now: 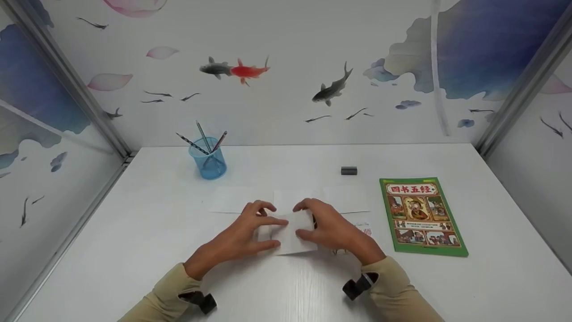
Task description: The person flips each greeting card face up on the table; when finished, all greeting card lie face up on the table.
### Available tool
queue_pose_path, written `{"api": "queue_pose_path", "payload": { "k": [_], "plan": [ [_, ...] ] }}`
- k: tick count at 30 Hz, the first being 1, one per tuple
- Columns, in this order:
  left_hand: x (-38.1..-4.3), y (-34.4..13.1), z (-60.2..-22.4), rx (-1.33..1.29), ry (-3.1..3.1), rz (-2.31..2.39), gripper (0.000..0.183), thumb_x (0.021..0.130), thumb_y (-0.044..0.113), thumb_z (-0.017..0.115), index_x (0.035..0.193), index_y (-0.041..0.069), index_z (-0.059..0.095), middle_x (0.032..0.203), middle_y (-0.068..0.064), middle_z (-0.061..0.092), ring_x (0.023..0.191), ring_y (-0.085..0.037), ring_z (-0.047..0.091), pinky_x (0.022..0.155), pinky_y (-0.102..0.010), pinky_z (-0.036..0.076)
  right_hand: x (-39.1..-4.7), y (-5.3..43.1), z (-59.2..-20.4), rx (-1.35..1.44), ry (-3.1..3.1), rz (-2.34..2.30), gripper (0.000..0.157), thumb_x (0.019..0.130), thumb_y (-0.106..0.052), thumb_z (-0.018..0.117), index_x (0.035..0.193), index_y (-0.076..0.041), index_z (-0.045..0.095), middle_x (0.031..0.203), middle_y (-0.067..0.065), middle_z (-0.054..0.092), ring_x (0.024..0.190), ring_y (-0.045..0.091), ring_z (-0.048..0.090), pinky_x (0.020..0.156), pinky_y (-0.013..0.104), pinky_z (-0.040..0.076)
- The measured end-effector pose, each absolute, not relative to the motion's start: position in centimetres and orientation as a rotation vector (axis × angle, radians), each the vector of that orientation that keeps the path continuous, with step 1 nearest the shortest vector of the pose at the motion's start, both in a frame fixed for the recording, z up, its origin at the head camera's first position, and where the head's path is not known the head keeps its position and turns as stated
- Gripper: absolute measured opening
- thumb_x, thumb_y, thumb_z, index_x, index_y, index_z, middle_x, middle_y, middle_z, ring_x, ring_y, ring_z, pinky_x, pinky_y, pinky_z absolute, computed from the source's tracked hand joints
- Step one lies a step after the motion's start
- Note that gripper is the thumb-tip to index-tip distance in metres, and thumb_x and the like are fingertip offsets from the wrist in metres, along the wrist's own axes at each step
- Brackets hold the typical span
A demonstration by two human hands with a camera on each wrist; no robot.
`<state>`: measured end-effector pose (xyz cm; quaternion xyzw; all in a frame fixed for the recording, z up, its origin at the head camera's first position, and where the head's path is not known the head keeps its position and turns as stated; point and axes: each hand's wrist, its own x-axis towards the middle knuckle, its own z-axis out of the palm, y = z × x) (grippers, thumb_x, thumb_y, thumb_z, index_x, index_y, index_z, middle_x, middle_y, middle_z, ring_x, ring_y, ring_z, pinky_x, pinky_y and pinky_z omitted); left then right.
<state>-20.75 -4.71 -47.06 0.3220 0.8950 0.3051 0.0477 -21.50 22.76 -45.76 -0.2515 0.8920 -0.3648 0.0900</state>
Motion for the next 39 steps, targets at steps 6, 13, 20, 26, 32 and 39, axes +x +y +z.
{"api": "queue_pose_path", "payload": {
  "k": [6, 13, 20, 26, 32, 39],
  "plan": [
    [-20.4, -4.1, -46.7, 0.825, 2.478, 1.388, 0.051, 0.110, 0.050, 0.061, 0.149, 0.019, 0.066, 0.133, -0.005, 0.065, 0.113, -0.012, 0.069, 0.096, -0.026, 0.059, -21.2, 21.6, -45.1, -0.661, 2.528, -1.564, 0.053, 0.108, -0.030, 0.070, 0.157, -0.025, 0.049, 0.134, 0.011, 0.071, 0.105, 0.029, 0.077, 0.085, 0.029, 0.062],
    [-20.2, -3.6, -47.1, 0.616, 1.992, 1.785, 0.053, 0.111, 0.022, 0.056, 0.162, 0.014, 0.044, 0.142, -0.008, 0.065, 0.127, -0.018, 0.069, 0.099, -0.032, 0.060, -21.0, 20.8, -45.4, -0.855, 2.648, -1.468, 0.032, 0.113, -0.021, 0.060, 0.145, -0.024, 0.064, 0.138, -0.002, 0.073, 0.115, 0.015, 0.072, 0.084, 0.030, 0.061],
    [-20.0, -3.2, -47.6, 0.493, 1.952, 1.838, 0.057, 0.102, 0.008, 0.060, 0.158, 0.009, 0.048, 0.133, -0.011, 0.073, 0.117, -0.021, 0.074, 0.099, -0.035, 0.061, -21.3, 21.0, -46.1, -0.807, 2.868, -1.262, 0.047, 0.097, -0.012, 0.083, 0.142, -0.015, 0.067, 0.111, 0.003, 0.074, 0.081, 0.011, 0.062, 0.065, 0.027, 0.053],
    [-20.4, -3.4, -47.6, 0.302, 1.841, 2.038, 0.075, 0.097, 0.011, 0.076, 0.160, 0.008, 0.036, 0.138, -0.018, 0.069, 0.121, -0.027, 0.074, 0.101, -0.041, 0.063, -21.6, 21.5, -46.1, -0.511, 2.923, -1.212, 0.056, 0.096, -0.036, 0.085, 0.142, -0.013, 0.064, 0.090, 0.001, 0.077, 0.066, 0.011, 0.062, 0.056, 0.025, 0.048],
    [-20.8, -3.4, -47.6, 0.288, 1.888, 2.070, 0.055, 0.102, 0.005, 0.068, 0.152, 0.013, 0.046, 0.136, -0.014, 0.073, 0.117, -0.025, 0.076, 0.098, -0.043, 0.064, -21.5, 21.4, -45.9, -0.346, 2.998, -1.110, 0.074, 0.091, -0.043, 0.088, 0.150, -0.010, 0.057, 0.082, 0.000, 0.069, 0.063, 0.014, 0.055, 0.056, 0.026, 0.042],
    [-20.9, -3.8, -47.6, 0.415, 2.088, 1.880, 0.040, 0.112, 0.012, 0.056, 0.150, 0.021, 0.060, 0.135, -0.006, 0.072, 0.107, -0.019, 0.073, 0.090, -0.038, 0.062, -21.2, 21.1, -46.3, -0.470, 3.136, -1.100, 0.077, 0.088, -0.025, 0.093, 0.154, -0.014, 0.056, 0.138, 0.014, 0.062, 0.102, 0.026, 0.063, 0.076, 0.035, 0.053]
  ]
}}
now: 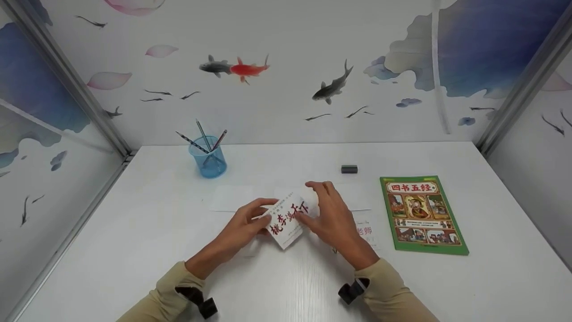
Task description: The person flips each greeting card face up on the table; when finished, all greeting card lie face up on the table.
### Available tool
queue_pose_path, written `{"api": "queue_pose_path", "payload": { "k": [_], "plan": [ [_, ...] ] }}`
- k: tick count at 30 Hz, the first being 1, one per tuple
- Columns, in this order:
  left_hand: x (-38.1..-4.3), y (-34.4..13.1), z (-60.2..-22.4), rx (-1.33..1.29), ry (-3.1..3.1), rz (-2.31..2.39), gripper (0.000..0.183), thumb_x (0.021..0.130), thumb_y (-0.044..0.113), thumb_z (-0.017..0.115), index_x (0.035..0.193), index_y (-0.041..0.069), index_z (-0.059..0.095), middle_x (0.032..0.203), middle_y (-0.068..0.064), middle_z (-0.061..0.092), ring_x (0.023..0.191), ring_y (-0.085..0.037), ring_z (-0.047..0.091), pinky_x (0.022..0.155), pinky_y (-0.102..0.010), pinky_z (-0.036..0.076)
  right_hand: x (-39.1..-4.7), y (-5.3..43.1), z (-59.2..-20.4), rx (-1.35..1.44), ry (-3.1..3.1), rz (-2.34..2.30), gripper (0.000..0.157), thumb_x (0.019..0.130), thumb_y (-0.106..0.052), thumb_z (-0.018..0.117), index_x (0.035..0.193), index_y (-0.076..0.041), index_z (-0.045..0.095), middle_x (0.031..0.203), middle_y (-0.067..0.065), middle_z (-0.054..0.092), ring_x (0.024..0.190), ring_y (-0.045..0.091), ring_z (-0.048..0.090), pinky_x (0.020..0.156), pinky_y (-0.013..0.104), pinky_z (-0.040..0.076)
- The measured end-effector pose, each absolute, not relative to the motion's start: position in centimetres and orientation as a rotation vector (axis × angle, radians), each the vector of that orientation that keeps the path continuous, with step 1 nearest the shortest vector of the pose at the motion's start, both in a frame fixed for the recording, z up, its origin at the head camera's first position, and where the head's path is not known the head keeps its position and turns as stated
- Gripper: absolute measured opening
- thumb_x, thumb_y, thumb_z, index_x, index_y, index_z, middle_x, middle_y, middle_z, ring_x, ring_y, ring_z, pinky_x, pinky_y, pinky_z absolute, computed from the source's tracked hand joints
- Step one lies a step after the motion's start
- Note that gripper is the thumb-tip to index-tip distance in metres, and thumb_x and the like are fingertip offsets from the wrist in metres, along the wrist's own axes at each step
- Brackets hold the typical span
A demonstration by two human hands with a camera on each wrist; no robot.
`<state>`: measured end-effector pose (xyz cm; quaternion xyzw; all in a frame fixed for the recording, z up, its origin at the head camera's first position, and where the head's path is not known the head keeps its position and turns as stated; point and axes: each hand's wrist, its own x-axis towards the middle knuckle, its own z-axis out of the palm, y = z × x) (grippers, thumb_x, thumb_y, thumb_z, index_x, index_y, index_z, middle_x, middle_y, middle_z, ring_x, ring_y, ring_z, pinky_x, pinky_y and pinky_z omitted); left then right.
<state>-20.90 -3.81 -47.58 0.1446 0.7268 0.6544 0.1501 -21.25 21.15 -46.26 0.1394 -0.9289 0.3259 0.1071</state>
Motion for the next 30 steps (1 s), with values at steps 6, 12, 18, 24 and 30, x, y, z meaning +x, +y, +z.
{"api": "queue_pose_path", "payload": {
  "k": [6, 12, 18, 24, 30],
  "plan": [
    [-20.7, -4.2, -47.5, 0.557, 2.269, 1.600, 0.041, 0.115, 0.017, 0.051, 0.152, 0.031, 0.062, 0.138, -0.003, 0.069, 0.105, -0.014, 0.070, 0.085, -0.029, 0.055, -21.1, 21.2, -46.8, 0.723, -2.725, 0.986, 0.064, 0.089, -0.011, 0.090, 0.147, -0.016, 0.065, 0.151, 0.007, 0.064, 0.137, 0.032, 0.059, 0.111, 0.057, 0.054],
    [-20.4, -4.3, -47.3, 0.741, 2.540, 1.257, 0.055, 0.105, 0.010, 0.068, 0.158, 0.020, 0.055, 0.132, -0.008, 0.063, 0.103, -0.013, 0.059, 0.086, -0.024, 0.050, -21.1, 21.4, -46.9, 0.742, -2.865, 0.938, 0.045, 0.090, -0.013, 0.089, 0.132, -0.016, 0.075, 0.125, -0.001, 0.076, 0.114, 0.021, 0.066, 0.098, 0.051, 0.057],
    [-19.7, -3.9, -47.3, 0.865, 2.768, 0.767, 0.058, 0.102, 0.019, 0.075, 0.157, 0.018, 0.057, 0.147, -0.010, 0.054, 0.130, -0.023, 0.048, 0.110, -0.039, 0.046, -21.0, 21.7, -46.5, 0.696, -2.973, 0.778, 0.041, 0.088, -0.023, 0.092, 0.126, -0.015, 0.078, 0.116, 0.002, 0.077, 0.106, 0.023, 0.067, 0.091, 0.048, 0.056],
    [-19.2, -3.6, -47.3, 0.923, 2.808, 0.528, 0.049, 0.109, 0.024, 0.066, 0.157, 0.019, 0.058, 0.162, -0.012, 0.047, 0.149, -0.030, 0.042, 0.121, -0.051, 0.041, -20.9, 21.9, -46.6, 0.694, -2.982, 0.696, 0.036, 0.087, -0.027, 0.092, 0.119, -0.015, 0.082, 0.113, 0.004, 0.073, 0.106, 0.026, 0.068, 0.090, 0.049, 0.057],
    [-19.5, -3.8, -47.7, 0.945, 2.802, 0.457, 0.050, 0.112, 0.029, 0.060, 0.160, 0.023, 0.052, 0.169, -0.008, 0.043, 0.160, -0.028, 0.038, 0.128, -0.055, 0.038, -21.1, 22.1, -46.8, 0.681, -2.999, 0.707, 0.037, 0.088, -0.028, 0.091, 0.122, -0.016, 0.081, 0.113, 0.004, 0.071, 0.105, 0.024, 0.066, 0.087, 0.046, 0.056]
  ]
}}
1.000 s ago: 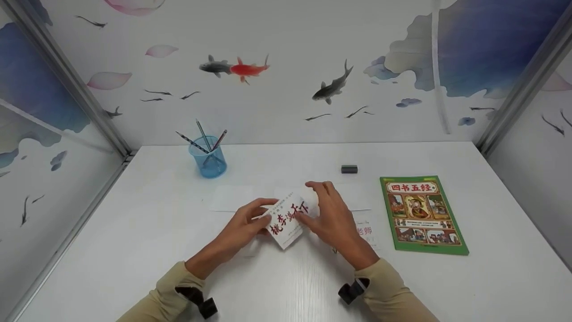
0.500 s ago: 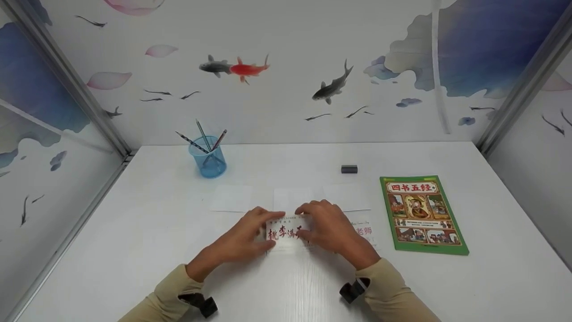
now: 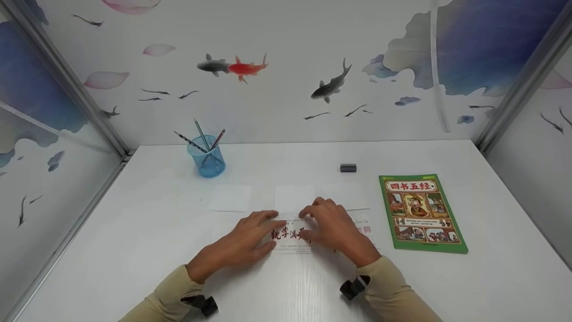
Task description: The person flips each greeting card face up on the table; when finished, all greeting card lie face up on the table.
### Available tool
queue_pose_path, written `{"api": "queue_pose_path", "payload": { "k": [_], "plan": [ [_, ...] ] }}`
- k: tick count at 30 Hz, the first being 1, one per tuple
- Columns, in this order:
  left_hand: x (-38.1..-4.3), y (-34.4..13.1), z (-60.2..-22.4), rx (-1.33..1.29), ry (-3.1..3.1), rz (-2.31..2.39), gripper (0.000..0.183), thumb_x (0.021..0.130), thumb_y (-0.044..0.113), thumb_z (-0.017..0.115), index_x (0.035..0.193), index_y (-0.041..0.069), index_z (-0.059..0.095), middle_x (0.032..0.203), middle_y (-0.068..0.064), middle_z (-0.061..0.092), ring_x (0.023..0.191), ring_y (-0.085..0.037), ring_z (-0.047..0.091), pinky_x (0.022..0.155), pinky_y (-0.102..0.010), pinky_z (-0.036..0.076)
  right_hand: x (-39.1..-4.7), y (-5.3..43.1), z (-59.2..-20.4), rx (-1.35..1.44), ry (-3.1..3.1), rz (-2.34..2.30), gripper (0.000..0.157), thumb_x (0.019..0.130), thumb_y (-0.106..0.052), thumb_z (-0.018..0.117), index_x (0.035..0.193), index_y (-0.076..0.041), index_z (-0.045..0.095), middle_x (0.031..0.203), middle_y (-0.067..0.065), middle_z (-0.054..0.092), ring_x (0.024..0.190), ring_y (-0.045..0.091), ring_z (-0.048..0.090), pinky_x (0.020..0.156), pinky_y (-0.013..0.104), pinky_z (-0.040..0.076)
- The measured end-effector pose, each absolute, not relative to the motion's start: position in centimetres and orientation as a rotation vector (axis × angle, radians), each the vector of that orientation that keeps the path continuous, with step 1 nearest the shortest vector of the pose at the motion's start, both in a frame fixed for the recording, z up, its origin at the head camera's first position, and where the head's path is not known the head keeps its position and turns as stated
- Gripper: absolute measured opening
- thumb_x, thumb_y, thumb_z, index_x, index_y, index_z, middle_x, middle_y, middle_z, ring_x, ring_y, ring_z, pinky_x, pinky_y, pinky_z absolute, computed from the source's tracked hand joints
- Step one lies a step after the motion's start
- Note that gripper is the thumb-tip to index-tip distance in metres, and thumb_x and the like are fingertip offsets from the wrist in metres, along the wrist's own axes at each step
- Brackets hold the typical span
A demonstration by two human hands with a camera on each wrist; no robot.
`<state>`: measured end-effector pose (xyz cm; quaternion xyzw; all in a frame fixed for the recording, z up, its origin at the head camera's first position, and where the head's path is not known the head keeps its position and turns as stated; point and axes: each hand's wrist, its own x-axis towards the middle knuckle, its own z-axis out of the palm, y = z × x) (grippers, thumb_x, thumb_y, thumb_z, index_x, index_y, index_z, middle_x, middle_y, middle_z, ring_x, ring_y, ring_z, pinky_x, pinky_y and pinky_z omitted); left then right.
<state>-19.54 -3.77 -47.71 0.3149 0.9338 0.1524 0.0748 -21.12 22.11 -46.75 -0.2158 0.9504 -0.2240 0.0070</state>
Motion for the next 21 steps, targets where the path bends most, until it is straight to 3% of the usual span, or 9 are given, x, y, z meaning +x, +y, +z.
{"api": "queue_pose_path", "payload": {
  "k": [12, 17, 21],
  "plan": [
    [-20.0, -5.0, -47.1, 1.003, 2.769, 0.545, 0.050, 0.112, 0.031, 0.060, 0.160, 0.022, 0.052, 0.171, -0.010, 0.042, 0.160, -0.027, 0.036, 0.130, -0.052, 0.036, -21.4, 22.2, -46.7, -0.647, 2.986, -0.686, 0.036, 0.088, -0.029, 0.092, 0.120, -0.016, 0.081, 0.115, 0.006, 0.071, 0.105, 0.024, 0.066, 0.087, 0.046, 0.056],
    [-20.2, -7.8, -46.4, 0.969, 2.733, 0.702, 0.052, 0.109, 0.030, 0.066, 0.158, 0.020, 0.055, 0.170, -0.010, 0.045, 0.159, -0.027, 0.037, 0.131, -0.053, 0.033, -21.3, 21.7, -46.3, -0.621, 2.985, -0.693, 0.037, 0.088, -0.031, 0.092, 0.120, -0.016, 0.081, 0.114, 0.004, 0.071, 0.105, 0.023, 0.065, 0.089, 0.047, 0.055],
    [-20.4, -10.5, -46.2, 0.941, 2.734, 0.747, 0.051, 0.104, 0.030, 0.074, 0.153, 0.018, 0.061, 0.160, -0.008, 0.054, 0.152, -0.029, 0.044, 0.128, -0.055, 0.038, -21.0, 20.3, -46.4, -0.695, 2.963, -0.784, 0.037, 0.091, -0.031, 0.089, 0.124, -0.016, 0.079, 0.116, 0.004, 0.071, 0.109, 0.024, 0.065, 0.093, 0.048, 0.054]
  ]
}}
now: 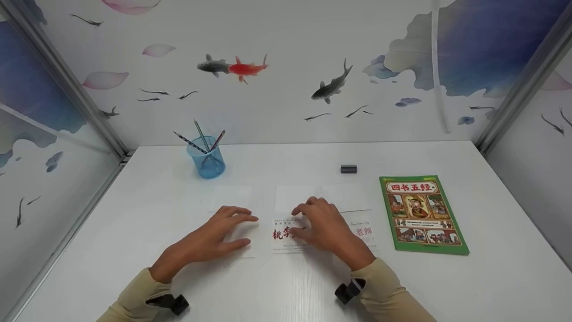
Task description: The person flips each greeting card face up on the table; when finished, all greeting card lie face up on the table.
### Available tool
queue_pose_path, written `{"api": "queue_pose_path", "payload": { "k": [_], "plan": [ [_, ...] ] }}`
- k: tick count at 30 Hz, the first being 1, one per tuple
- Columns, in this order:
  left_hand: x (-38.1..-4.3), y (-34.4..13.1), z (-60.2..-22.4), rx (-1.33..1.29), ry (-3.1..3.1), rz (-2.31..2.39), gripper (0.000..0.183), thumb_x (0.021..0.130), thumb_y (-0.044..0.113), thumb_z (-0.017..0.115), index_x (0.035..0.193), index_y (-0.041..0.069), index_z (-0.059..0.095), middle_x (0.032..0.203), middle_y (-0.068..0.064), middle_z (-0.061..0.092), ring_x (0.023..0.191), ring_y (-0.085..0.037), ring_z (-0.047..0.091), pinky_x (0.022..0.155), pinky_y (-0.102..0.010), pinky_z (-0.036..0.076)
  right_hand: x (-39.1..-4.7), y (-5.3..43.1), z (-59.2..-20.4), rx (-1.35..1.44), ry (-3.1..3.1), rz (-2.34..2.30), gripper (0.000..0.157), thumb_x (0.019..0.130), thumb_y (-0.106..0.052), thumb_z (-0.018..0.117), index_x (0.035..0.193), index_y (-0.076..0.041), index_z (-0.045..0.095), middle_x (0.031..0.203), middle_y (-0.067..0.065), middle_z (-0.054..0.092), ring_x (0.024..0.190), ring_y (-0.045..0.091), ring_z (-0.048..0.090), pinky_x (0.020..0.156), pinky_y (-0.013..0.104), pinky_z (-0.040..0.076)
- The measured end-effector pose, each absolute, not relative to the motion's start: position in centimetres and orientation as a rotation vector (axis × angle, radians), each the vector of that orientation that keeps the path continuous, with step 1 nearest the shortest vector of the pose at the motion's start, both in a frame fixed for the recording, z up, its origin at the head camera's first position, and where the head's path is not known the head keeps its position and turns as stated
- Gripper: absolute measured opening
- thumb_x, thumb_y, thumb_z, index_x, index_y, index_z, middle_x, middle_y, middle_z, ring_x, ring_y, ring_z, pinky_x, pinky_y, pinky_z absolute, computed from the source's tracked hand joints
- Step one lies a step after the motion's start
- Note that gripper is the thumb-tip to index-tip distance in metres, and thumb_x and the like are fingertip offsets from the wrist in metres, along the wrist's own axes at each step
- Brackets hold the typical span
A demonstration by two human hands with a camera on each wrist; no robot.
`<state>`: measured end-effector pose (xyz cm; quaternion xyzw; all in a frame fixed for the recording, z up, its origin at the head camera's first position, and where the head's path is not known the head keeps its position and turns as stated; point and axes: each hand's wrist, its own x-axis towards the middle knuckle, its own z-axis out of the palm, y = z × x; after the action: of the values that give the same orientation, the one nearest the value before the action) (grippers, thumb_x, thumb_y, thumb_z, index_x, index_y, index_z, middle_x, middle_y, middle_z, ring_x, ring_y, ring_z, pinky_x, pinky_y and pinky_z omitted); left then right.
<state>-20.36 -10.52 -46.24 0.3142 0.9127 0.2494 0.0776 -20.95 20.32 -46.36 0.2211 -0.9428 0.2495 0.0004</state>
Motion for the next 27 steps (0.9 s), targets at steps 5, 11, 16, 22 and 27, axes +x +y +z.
{"api": "queue_pose_path", "payload": {
  "k": [5, 11, 16, 22, 27],
  "plan": [
    [-20.3, -12.9, -46.2, 0.924, 2.679, 0.731, 0.062, 0.098, 0.041, 0.081, 0.152, 0.019, 0.061, 0.158, -0.007, 0.054, 0.149, -0.029, 0.045, 0.126, -0.055, 0.041, -20.5, 16.9, -46.4, 0.887, -2.924, 0.837, 0.040, 0.095, -0.032, 0.085, 0.130, -0.015, 0.076, 0.127, 0.005, 0.072, 0.122, 0.028, 0.064, 0.103, 0.056, 0.052],
    [-20.3, -14.4, -45.9, 0.924, 2.667, 0.684, 0.072, 0.092, 0.042, 0.088, 0.154, 0.018, 0.059, 0.160, -0.007, 0.054, 0.151, -0.030, 0.045, 0.127, -0.056, 0.040, -20.6, 12.5, -46.5, 1.054, -2.944, 0.813, 0.056, 0.093, -0.034, 0.087, 0.141, -0.012, 0.069, 0.142, 0.009, 0.068, 0.132, 0.033, 0.061, 0.108, 0.062, 0.049],
    [-20.3, -14.7, -45.5, 0.959, 2.690, 0.654, 0.067, 0.091, 0.036, 0.089, 0.149, 0.015, 0.063, 0.153, -0.006, 0.061, 0.148, -0.030, 0.050, 0.126, -0.054, 0.041, -21.0, 10.5, -46.3, 1.076, -2.996, 0.737, 0.065, 0.088, -0.037, 0.090, 0.144, -0.013, 0.066, 0.143, 0.008, 0.067, 0.132, 0.032, 0.059, 0.108, 0.062, 0.047],
    [-20.2, -14.3, -45.6, 0.951, 2.669, 0.719, 0.055, 0.089, 0.033, 0.091, 0.136, 0.014, 0.068, 0.142, -0.005, 0.065, 0.144, -0.030, 0.051, 0.125, -0.053, 0.042, -21.1, 10.4, -46.4, 1.096, -2.997, 0.762, 0.066, 0.085, -0.032, 0.093, 0.142, -0.012, 0.067, 0.126, 0.007, 0.068, 0.120, 0.028, 0.058, 0.098, 0.053, 0.046],
    [-20.2, -14.0, -45.9, 0.966, 2.657, 0.746, 0.051, 0.088, 0.034, 0.092, 0.129, 0.015, 0.068, 0.135, -0.006, 0.062, 0.138, -0.029, 0.051, 0.122, -0.053, 0.044, -21.1, 10.9, -46.4, 1.087, -3.033, 0.806, 0.076, 0.081, -0.036, 0.096, 0.147, -0.014, 0.064, 0.133, 0.009, 0.065, 0.127, 0.030, 0.056, 0.103, 0.056, 0.044]
  ]
}}
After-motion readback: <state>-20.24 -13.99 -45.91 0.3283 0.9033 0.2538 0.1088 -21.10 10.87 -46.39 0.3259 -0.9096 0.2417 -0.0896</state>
